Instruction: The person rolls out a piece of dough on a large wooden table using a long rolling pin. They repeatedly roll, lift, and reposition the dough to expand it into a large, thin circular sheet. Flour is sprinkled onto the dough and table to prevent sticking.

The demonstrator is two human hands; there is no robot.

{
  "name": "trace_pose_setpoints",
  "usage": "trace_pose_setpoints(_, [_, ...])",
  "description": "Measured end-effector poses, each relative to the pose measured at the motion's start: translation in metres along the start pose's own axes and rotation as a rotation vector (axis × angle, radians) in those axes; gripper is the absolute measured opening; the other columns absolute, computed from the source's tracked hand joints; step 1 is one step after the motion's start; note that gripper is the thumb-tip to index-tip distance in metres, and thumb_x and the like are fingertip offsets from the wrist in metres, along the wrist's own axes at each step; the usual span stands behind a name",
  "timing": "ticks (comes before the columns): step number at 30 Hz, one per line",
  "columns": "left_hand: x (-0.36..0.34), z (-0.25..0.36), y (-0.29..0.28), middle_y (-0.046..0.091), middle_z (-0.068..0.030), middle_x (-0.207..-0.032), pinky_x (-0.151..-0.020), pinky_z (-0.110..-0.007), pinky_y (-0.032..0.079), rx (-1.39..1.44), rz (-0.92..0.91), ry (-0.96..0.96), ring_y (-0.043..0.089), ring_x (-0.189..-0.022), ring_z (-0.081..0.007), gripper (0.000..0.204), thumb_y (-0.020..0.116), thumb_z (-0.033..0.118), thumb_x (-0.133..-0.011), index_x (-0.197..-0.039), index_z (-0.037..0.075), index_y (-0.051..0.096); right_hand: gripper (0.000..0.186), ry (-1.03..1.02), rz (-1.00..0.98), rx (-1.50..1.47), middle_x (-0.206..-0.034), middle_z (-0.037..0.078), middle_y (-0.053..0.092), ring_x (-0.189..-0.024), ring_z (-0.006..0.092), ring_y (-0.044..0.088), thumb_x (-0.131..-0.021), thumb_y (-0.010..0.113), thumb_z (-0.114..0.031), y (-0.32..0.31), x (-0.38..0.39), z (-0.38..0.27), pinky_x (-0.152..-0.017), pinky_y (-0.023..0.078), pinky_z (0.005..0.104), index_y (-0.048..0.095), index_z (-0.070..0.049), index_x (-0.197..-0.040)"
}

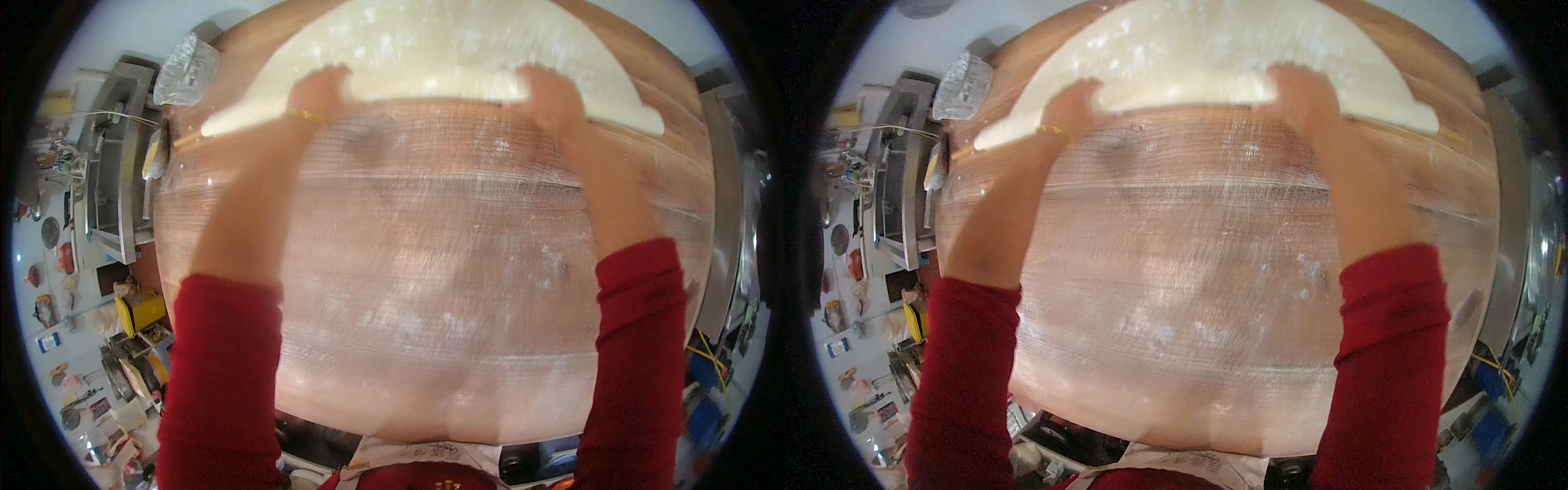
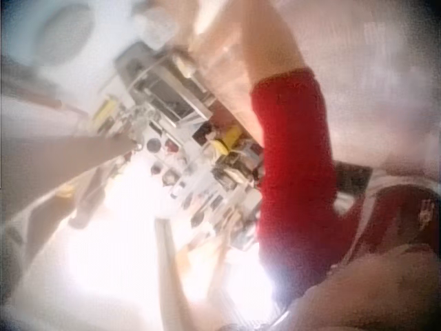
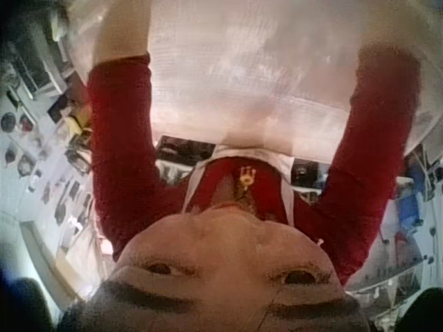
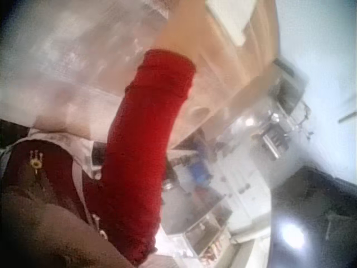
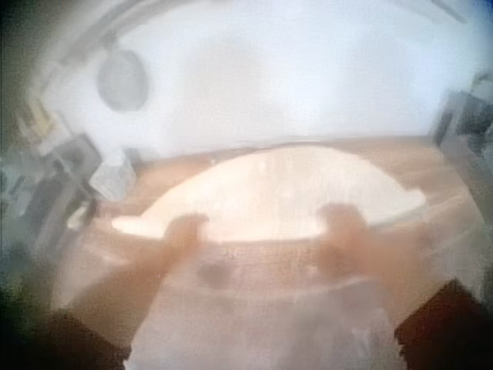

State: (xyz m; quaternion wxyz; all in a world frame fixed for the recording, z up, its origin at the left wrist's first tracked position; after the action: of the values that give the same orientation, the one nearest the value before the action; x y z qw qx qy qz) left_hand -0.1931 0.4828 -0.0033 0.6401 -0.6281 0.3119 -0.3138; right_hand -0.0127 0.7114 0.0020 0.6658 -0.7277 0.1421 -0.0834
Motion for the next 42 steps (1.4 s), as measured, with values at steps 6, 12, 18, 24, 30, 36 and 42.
trace_pose_setpoints(6, [0.303, 0.046, 0.029, 0.062, -0.0122, -0.101, -0.085, -0.044, 0.043, 0.238, -0.114, 0.113, 0.057, -0.096, -0.0315, 0.046, 0.069, 0.029, -0.065, -0.105, 0.009, 0.059, 0.038, 0.140, -0.418, -0.145, -0.098, 0.017, 0.062, -0.093, 0.0330, 0.057, -0.067, 0.065, -0.018, 0.027, 0.286, -0.113, -0.083, 0.041, 0.0447, 0.062, -0.006, -0.103])
trace_pose_setpoints(12, [0.585, 0.106, 0.006, 0.055, -0.0124, -0.108, -0.092, -0.049, 0.033, 0.418, -0.203, 0.069, 0.048, -0.105, -0.0331, 0.047, 0.062, 0.034, -0.072, -0.112, 0.008, 0.057, 0.059, 0.101, -0.266, -0.268, -0.110, 0.011, 0.055, -0.103, 0.0305, 0.049, -0.062, 0.075, -0.032, 0.000, 0.545, -0.228, -0.089, 0.035, 0.0464, 0.054, -0.012, -0.114])
trace_pose_setpoints(18, [0.441, 0.092, 0.032, 0.057, -0.0124, -0.101, -0.082, -0.048, 0.038, 0.174, -0.236, -0.103, 0.051, -0.096, -0.0296, 0.029, 0.056, 0.031, -0.077, -0.092, 0.006, 0.060, 0.021, 0.315, -0.186, -0.116, -0.095, 0.013, 0.057, -0.094, 0.0316, 0.050, -0.078, 0.059, -0.025, 0.018, 0.411, -0.152, -0.088, 0.033, 0.0484, 0.057, -0.008, -0.090])
trace_pose_setpoints(24, [0.414, 0.127, -0.003, 0.057, -0.0085, -0.098, -0.084, -0.048, 0.037, 0.260, 0.164, -0.148, 0.051, -0.095, -0.0275, 0.016, 0.050, 0.024, -0.082, -0.083, 0.013, 0.062, 0.015, 0.399, 0.235, -0.118, -0.089, 0.012, 0.059, -0.087, 0.0314, 0.053, -0.084, 0.052, -0.020, -0.021, 0.392, -0.219, -0.094, 0.030, 0.0501, 0.059, -0.007, -0.085])
trace_pose_setpoints(30, [0.300, 0.130, -0.020, 0.056, -0.0087, -0.106, -0.093, -0.046, 0.034, 0.306, 0.329, -0.077, 0.049, -0.101, -0.0268, 0.022, 0.052, 0.027, -0.082, -0.096, 0.017, 0.066, 0.028, 0.235, -0.162, -0.124, -0.095, 0.007, 0.058, -0.099, 0.0275, 0.051, -0.088, 0.051, -0.033, 0.010, 0.250, -0.176, -0.103, 0.023, 0.0467, 0.064, -0.011, -0.100])
trace_pose_setpoints(36, [0.163, 0.095, -0.007, 0.060, -0.0099, -0.093, -0.082, -0.045, 0.039, 0.135, 0.132, -0.130, 0.054, -0.086, -0.0297, 0.021, 0.049, 0.025, -0.082, -0.086, 0.015, 0.067, 0.033, 0.305, -0.023, -0.325, -0.080, 0.015, 0.063, -0.080, 0.0344, 0.058, -0.090, 0.049, -0.032, 0.011, 0.141, -0.134, -0.083, 0.041, 0.0440, 0.068, -0.006, -0.080])
trace_pose_setpoints(42, [0.116, -0.037, 0.024, 0.064, -0.0148, -0.092, -0.083, -0.044, 0.044, -0.066, 0.126, -0.062, 0.058, -0.090, -0.0305, 0.026, 0.044, 0.023, -0.085, -0.089, 0.008, 0.065, 0.042, 0.161, 0.044, 0.036, -0.089, 0.021, 0.062, -0.082, 0.0364, 0.058, -0.093, 0.036, -0.030, -0.002, 0.122, 0.018, -0.075, 0.046, 0.0457, 0.063, 0.000, -0.083])
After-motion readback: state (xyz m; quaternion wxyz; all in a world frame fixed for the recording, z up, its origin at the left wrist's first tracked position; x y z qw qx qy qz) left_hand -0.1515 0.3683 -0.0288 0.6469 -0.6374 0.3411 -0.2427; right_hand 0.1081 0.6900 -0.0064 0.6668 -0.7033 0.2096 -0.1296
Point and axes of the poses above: each hand's wrist, its own x-axis away from the middle knuckle, its own y-axis out of the palm, z = x × y, the point moved 10 cm from there along -x, towards the middle knuckle
